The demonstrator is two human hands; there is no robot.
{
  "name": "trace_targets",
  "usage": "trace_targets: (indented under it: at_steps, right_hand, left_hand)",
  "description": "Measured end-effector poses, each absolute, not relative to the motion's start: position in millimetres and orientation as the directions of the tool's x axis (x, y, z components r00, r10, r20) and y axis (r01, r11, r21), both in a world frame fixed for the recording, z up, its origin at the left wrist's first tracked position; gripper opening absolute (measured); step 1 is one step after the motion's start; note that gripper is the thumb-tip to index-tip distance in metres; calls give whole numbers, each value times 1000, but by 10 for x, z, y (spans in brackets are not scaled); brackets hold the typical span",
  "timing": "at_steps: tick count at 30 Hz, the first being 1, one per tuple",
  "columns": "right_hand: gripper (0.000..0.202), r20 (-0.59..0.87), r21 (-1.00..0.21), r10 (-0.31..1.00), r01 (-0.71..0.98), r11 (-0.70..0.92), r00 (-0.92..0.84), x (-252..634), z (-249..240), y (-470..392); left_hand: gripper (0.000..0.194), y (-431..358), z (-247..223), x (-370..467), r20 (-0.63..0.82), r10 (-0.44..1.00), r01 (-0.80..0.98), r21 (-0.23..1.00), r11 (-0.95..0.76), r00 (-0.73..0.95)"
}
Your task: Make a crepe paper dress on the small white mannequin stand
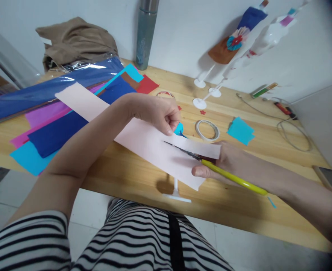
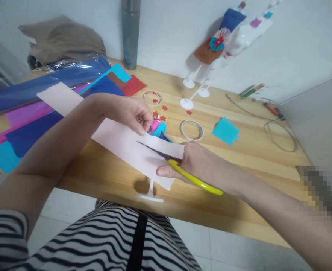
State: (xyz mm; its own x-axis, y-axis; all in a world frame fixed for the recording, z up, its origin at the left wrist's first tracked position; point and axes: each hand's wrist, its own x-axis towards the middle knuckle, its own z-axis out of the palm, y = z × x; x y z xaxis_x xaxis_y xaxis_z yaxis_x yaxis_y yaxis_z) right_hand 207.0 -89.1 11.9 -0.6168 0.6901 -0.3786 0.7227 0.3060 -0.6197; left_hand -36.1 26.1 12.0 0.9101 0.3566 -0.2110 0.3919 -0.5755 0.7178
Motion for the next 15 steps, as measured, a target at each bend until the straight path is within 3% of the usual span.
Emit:
trace_targets:
  at_steps: [10,15]
  right_hand:
    - [57,-337,-577,736,747,331,-587,2057,54,-891]
    - [64,-446,-494,727,821,286,-521,2006,122,-889]
  left_hand:
    - [12,297,80,-342,-220,375,415,693,-589,901]
    - [12,289,91,-339,-209,354,389,718,-577,912]
